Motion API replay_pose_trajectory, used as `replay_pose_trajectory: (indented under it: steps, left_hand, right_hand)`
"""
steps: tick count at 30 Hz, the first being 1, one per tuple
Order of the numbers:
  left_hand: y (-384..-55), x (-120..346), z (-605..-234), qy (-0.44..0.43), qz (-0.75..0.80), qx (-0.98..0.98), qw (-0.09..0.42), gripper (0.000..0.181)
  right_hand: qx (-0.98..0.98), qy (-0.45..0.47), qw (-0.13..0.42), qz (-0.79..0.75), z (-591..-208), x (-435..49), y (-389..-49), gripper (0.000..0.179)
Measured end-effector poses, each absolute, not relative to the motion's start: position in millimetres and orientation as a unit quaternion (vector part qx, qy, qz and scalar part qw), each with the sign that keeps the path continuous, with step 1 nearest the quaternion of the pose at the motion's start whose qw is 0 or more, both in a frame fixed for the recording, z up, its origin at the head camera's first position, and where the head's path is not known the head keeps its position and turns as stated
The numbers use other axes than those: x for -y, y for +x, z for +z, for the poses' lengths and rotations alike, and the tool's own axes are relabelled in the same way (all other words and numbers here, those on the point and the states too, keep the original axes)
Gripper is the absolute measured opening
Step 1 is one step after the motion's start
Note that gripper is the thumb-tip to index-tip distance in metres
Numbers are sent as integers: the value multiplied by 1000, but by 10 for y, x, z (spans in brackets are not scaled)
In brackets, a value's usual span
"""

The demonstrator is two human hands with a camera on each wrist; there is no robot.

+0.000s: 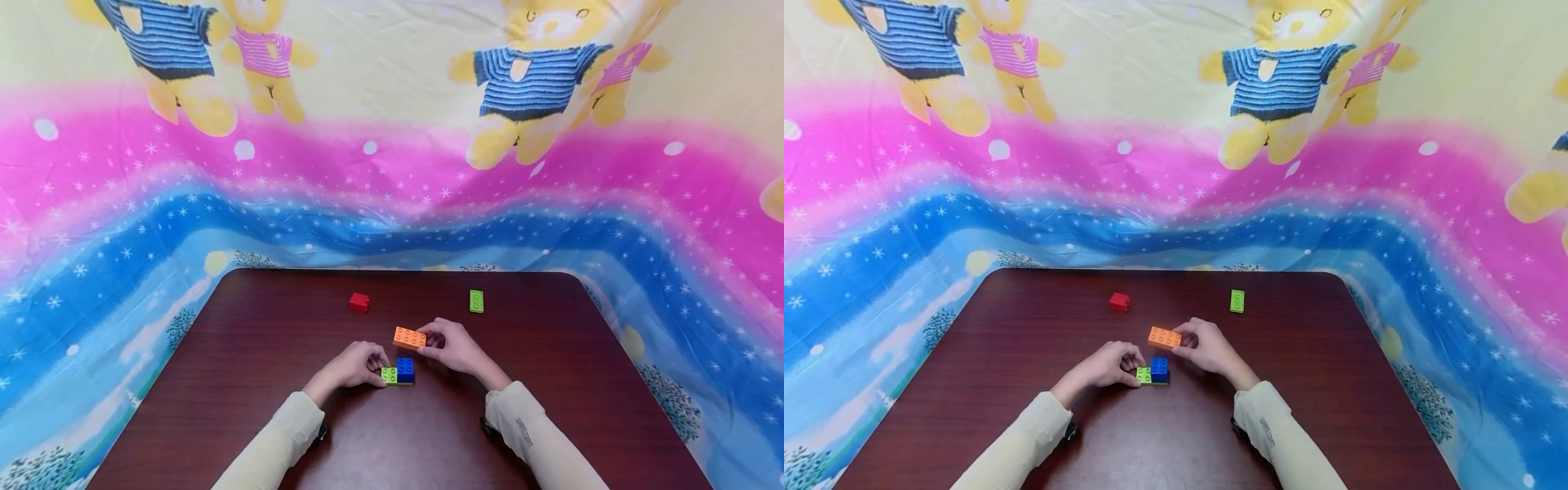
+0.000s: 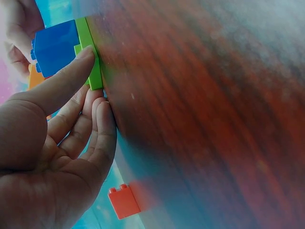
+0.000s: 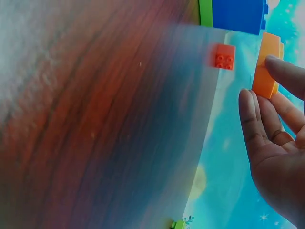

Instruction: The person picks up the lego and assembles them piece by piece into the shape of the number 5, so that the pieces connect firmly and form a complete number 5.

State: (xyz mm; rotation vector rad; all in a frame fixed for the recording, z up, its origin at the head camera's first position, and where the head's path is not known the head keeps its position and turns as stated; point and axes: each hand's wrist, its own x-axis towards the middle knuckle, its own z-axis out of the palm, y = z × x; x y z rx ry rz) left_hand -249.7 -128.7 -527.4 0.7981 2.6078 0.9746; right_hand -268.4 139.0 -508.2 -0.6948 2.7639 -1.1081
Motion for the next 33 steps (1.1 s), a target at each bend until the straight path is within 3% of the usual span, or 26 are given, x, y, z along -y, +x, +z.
replay_pose_trajectory:
  steps: [33]
  left_hand:
    - [-2500,1273,-5277,242,324,-905,135,31]
  right_hand:
    - [-876,-294,59,-377,-5075,-1298,-2454,33]
